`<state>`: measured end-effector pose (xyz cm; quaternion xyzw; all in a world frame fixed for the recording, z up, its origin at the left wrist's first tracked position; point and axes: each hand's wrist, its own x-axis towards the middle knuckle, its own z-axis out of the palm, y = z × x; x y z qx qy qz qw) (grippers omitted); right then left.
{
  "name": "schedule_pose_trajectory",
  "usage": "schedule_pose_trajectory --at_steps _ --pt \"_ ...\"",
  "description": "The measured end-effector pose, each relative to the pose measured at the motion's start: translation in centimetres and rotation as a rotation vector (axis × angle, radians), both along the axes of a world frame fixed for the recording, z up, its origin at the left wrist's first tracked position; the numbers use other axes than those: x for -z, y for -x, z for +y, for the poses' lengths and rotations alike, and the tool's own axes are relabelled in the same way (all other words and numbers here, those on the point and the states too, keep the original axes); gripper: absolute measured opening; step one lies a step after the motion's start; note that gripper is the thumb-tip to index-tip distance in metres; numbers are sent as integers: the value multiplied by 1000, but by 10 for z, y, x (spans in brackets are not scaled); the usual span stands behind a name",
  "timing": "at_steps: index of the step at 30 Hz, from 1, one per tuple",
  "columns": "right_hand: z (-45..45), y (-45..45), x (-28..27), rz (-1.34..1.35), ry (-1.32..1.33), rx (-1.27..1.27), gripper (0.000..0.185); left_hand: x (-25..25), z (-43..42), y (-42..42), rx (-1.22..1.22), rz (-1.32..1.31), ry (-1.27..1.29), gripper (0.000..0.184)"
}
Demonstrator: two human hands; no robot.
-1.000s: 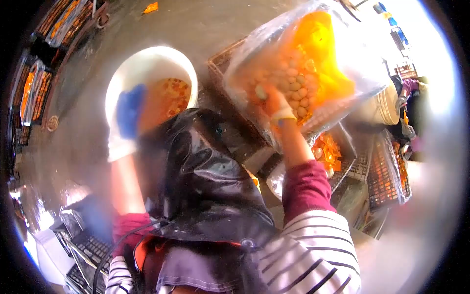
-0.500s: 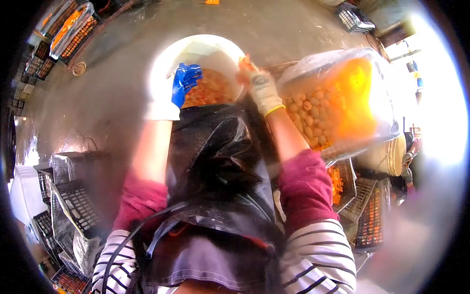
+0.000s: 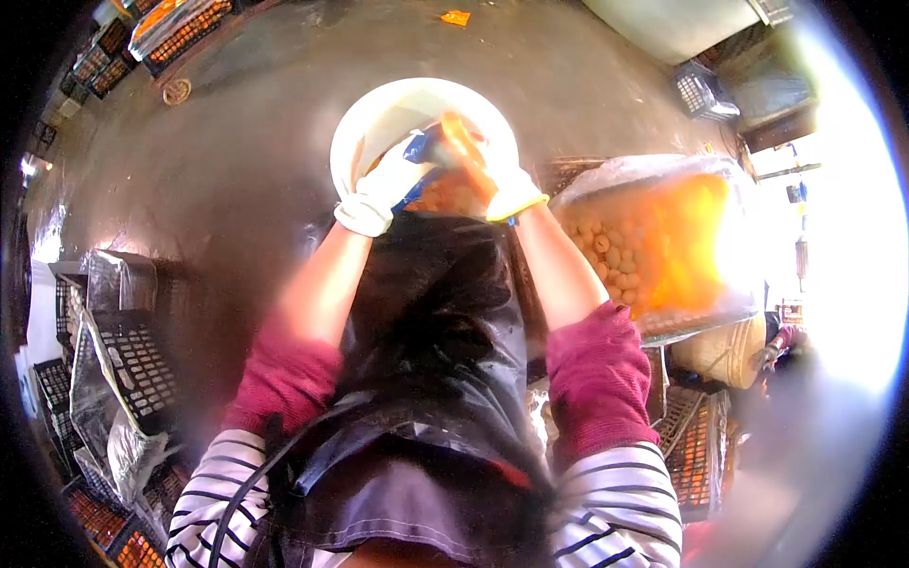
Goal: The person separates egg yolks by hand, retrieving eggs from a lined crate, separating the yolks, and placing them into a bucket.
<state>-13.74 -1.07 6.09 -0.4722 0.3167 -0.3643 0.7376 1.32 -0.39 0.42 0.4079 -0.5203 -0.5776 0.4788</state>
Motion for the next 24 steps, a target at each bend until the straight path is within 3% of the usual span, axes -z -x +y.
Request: schedule_pose_trajectory --at_steps 1,2,5,6,7,9,11,13,15,17,19,21,23,24 --pt "3 -4 -1 -114 42 -36 46 -3 3 2 -32 153 -31 35" --pt "-2 -5 4 -56 22 -5 43 -5 5 1 -64 306 -61 36" --pt "-18 1 38 103 16 86 36 11 -4 -1 -103 -287 176 33" --pt "-21 0 44 150 55 108 37 15 0 0 -282 -513 487 31" --pt "-23 3 49 199 94 128 37 18 0 3 -281 -618 475 30" --pt "-27 -1 54 694 416 116 33 19 2 3 -285 -836 443 30" --pt "-34 -13 50 1082 614 91 32 18 8 2 -349 -862 525 28" --pt "-18 -24 23 1213 769 46 32 13 12 1 -398 -898 552 27" --pt "-14 -29 19 1152 700 94 33 6 14 2 -424 -939 529 26" --pt "-22 -25 36 897 411 229 30 24 7 3 -530 -889 619 24" --pt "-23 -24 39 876 453 302 27 35 -1 1 -559 -826 631 22" --pt "-26 -18 48 685 410 301 23 45 -12 -5 -510 -755 562 18" --pt "-35 -6 56 405 283 217 22 55 -19 -5 -354 -241 312 18" --pt "-38 -1 55 308 214 171 24 44 -16 -8 -317 -303 361 19"
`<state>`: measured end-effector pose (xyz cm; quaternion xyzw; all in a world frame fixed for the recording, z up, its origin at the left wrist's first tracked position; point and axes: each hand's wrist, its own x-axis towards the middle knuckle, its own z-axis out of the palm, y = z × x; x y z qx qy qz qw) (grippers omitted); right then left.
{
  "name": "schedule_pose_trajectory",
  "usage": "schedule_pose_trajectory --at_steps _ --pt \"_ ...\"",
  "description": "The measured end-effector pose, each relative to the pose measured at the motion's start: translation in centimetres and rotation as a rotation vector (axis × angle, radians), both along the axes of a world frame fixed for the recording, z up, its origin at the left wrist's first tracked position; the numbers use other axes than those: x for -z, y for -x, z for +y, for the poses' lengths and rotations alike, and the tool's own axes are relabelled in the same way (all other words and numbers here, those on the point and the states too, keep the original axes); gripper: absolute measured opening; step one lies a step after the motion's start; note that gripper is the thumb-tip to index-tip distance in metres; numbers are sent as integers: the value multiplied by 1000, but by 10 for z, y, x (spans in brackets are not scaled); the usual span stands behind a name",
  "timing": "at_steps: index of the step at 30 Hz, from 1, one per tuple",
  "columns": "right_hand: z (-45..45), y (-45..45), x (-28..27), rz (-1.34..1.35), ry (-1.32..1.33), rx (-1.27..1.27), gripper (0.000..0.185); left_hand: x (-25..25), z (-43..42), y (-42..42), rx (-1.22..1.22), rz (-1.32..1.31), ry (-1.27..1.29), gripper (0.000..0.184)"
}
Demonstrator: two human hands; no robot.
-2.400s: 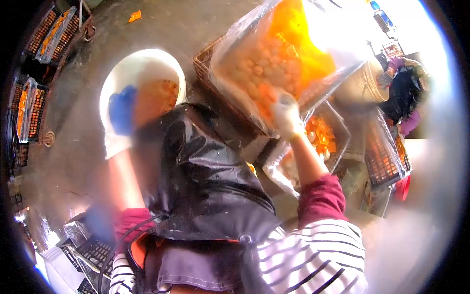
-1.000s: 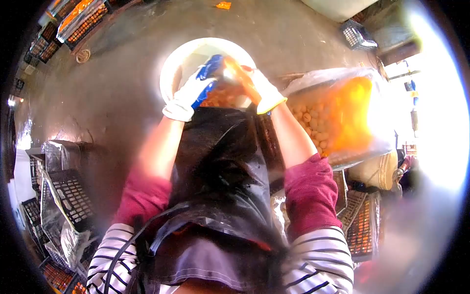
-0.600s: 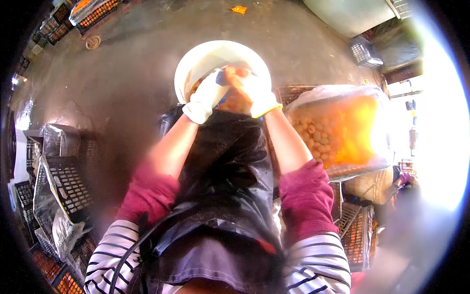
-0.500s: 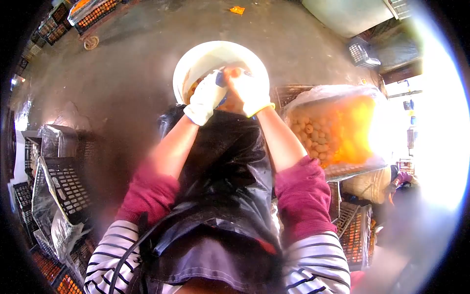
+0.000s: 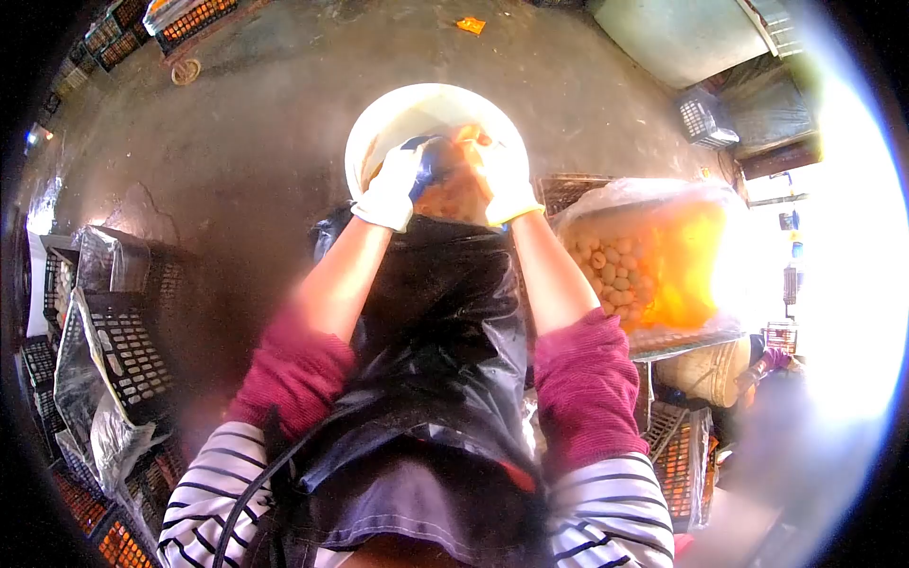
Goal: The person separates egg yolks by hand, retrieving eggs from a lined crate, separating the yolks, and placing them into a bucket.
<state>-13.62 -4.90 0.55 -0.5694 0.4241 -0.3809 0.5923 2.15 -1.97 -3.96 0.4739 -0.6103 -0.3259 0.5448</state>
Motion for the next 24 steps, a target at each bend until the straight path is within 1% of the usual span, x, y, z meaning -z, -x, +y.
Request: schedule_pose_trajectory --at_steps 2,3,5,6,8,11,13,15,17,20,21,23,24 --pt "2 4 -9 -237 -158 -55 26 -23 7 -8 25 -170 -15 22" --pt "5 3 -16 -382 -245 -68 27 -22 6 -9 67 -185 -55 24" --pt "5 9 -20 -480 -334 -163 29 -22 6 -11 150 -217 -136 29" --pt "4 11 -21 -530 -379 -210 30 -30 9 -9 192 59 -245 26" --pt "3 11 -22 -476 -279 -258 33 -52 19 -4 270 613 -457 20" --pt "21 2 -46 -506 -146 -270 34 -51 21 -4 285 493 -265 23" --pt "24 0 -50 -522 -132 -228 34 -49 21 -5 293 413 -139 27" --pt "14 1 -39 -499 -188 -152 34 -44 17 -4 356 636 -217 31" --pt "10 7 -37 -494 -225 -188 32 -37 7 -3 467 1161 -502 35" --pt "8 10 -38 -476 -257 -206 32 -47 12 -4 406 1020 -481 34" --pt "8 10 -39 -468 -265 -207 32 -57 16 -5 364 819 -461 34" --pt "7 8 -41 -449 -310 -131 31 -77 24 -8 276 420 -413 34" --pt "7 7 -41 -439 -333 -94 31 -67 21 -6 251 399 -314 34"
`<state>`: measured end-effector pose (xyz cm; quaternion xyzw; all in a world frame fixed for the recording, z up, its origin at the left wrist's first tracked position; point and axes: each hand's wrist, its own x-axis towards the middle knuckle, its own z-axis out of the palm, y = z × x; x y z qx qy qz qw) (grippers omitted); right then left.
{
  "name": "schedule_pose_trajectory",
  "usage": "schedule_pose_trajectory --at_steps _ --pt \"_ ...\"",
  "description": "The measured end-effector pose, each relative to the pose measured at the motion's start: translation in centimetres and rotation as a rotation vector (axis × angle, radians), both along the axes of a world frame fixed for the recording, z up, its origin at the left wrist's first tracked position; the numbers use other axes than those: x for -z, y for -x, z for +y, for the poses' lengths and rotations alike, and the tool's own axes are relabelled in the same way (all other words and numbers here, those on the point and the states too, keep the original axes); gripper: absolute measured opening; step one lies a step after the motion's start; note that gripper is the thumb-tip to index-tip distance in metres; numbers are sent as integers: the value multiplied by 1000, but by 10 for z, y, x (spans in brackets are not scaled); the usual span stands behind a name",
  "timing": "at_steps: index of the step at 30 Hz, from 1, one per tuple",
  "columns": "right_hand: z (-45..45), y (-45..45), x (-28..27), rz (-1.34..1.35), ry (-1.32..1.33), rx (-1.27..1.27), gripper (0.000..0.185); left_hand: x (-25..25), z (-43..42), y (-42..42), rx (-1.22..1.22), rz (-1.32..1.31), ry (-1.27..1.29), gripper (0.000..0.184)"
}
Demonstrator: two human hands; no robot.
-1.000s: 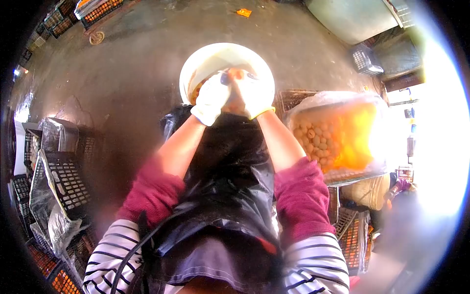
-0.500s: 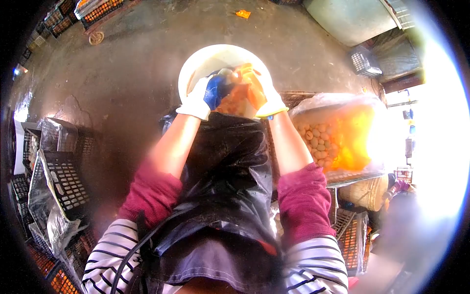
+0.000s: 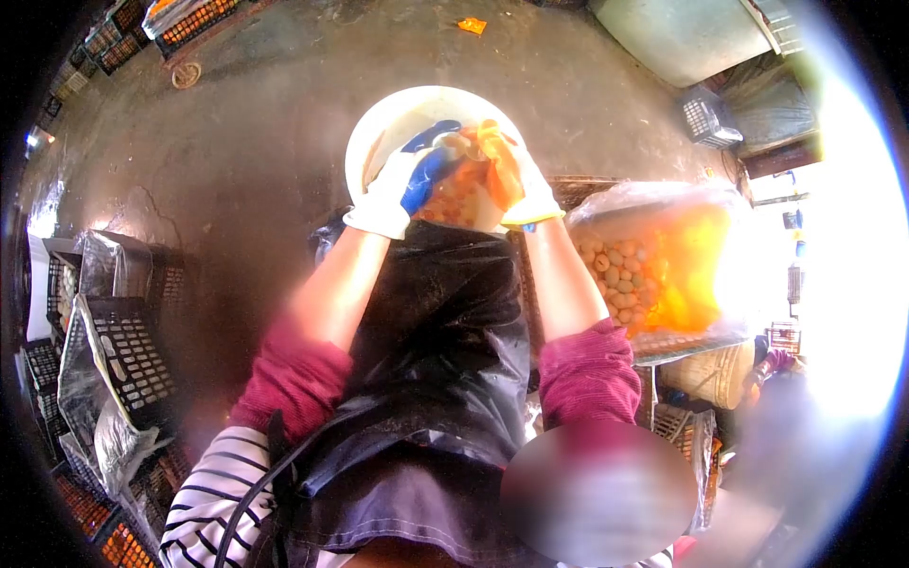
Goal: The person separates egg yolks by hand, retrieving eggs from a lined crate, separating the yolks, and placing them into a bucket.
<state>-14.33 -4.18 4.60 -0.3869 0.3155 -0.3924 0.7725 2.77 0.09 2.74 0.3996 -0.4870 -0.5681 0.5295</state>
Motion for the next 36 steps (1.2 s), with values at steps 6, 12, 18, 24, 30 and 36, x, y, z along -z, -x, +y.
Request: schedule_pose_trajectory --at_steps 6,12,18,24,30,36 --pt "-4 -6 16 32 84 95 25 9 7 3 -101 29 216 35" --pt "-18 -2 37 106 239 142 15 -46 14 2 -362 -790 497 34" --pt "-27 19 28 -94 106 137 17 -65 -24 -10 -208 -1348 838 43" --pt "-2 47 8 -46 324 144 28 -75 -30 -9 -138 -1199 574 39" --pt "8 30 -2 -256 99 59 33 -55 -26 16 -136 -1118 725 39" --pt "44 38 -17 -232 86 160 27 -52 4 56 179 -494 229 37"
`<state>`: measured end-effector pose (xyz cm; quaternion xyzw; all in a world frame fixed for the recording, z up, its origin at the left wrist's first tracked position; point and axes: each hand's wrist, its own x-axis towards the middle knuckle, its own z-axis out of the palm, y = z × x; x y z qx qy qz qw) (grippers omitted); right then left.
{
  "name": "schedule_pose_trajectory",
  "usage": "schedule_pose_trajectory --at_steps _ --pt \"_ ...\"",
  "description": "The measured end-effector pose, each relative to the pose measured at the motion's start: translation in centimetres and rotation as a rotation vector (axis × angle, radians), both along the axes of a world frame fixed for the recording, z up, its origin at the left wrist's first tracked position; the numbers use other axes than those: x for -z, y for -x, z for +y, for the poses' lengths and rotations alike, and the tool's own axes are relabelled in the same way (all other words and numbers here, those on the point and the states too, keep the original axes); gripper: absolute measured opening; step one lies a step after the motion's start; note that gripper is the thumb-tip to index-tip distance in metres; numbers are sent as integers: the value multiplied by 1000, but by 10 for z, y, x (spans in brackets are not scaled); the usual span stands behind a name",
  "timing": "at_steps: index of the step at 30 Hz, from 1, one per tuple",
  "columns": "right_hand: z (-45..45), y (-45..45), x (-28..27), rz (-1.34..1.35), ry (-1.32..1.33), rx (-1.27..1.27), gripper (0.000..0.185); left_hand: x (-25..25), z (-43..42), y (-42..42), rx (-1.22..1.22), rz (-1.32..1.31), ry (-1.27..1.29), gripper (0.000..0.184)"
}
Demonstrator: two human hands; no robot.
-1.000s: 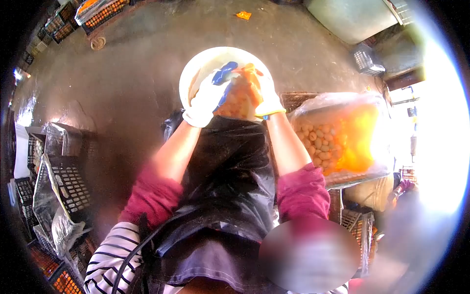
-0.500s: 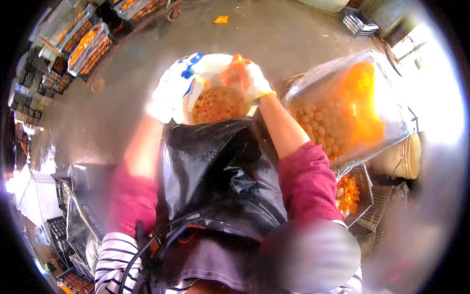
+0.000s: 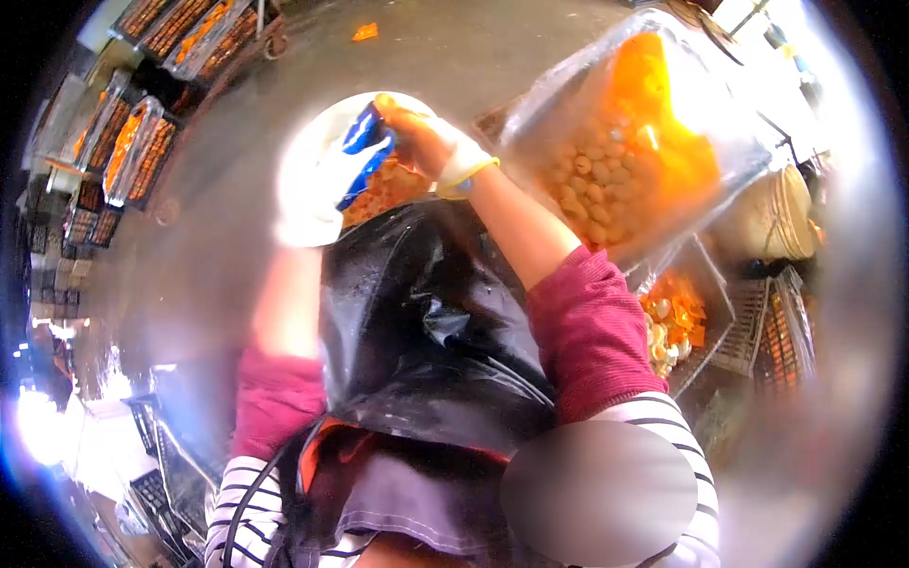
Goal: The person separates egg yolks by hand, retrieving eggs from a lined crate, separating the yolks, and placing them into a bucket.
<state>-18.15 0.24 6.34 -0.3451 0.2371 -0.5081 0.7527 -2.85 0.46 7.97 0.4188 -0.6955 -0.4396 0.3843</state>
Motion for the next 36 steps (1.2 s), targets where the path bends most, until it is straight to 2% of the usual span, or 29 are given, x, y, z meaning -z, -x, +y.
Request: schedule_pose_trajectory --at_steps 1,2,3,4,5,7,9,11,13,14,15,16,17,18,19,21,23,24,25,26,27,29,33,35,36 --pt "1 11 13 -60 -67 28 26 -7 6 0 70 220 -81 36" --pt "2 35 34 19 -105 10 28 -19 10 -1 24 403 -272 35" --pt "20 48 28 -9 -62 67 30 -13 7 -7 48 121 -26 37" --pt "41 65 30 -14 -106 110 31 13 -3 -15 -4 404 -181 36" --pt "63 85 33 -22 -149 147 32 35 -12 -32 92 526 -251 41" --pt "117 125 37 126 12 244 33 54 -7 -41 -93 526 -327 38" --pt "174 168 40 985 358 319 32 69 1 -48 -227 535 -427 35" --pt "235 196 30 1409 237 318 31 79 -4 -51 -212 440 -510 35" --pt "304 246 82 523 -661 604 30 85 -4 -54 -148 389 -541 32" --pt "345 273 103 1460 -276 354 31 85 -4 -55 -90 387 -528 29" --pt "352 271 101 1901 -160 317 30 86 -6 -57 -32 384 -511 26" --pt "351 260 88 2351 -84 288 29 94 -10 -59 -13 601 -628 27" --pt "338 246 83 2340 -410 600 29 101 -12 -60 -23 594 -618 30" --pt "325 244 81 2108 -394 769 33 93 -8 -59 -34 584 -610 33" --pt "309 230 60 1808 -357 827 32 80 -2 -57 -42 571 -604 37" --pt "261 194 39 1271 -576 1003 32 48 20 -49 -41 241 -342 38" --pt "218 174 11 1466 -297 865 29 64 10 -53 -57 382 -474 38" --pt "197 178 24 1609 -182 876 30 75 3 -54 -87 485 -579 39" --pt "172 187 40 1749 -62 883 31 72 1 -52 -98 466 -583 39" --pt "145 200 47 1781 49 707 32 69 2 -50 -112 446 -587 39" --pt "121 216 58 2051 45 526 30 68 5 -50 -126 426 -593 39" --pt "76 254 89 2551 38 93 28 68 11 -49 -96 330 -445 39" --pt "-11 323 104 2408 -161 331 29 56 8 -40 -105 250 -473 39" --pt "-39 339 110 2299 -276 334 29 46 7 -31 -80 180 -443 40" --pt "-48 342 114 2251 -322 317 29 52 3 -32 -76 292 -548 40"
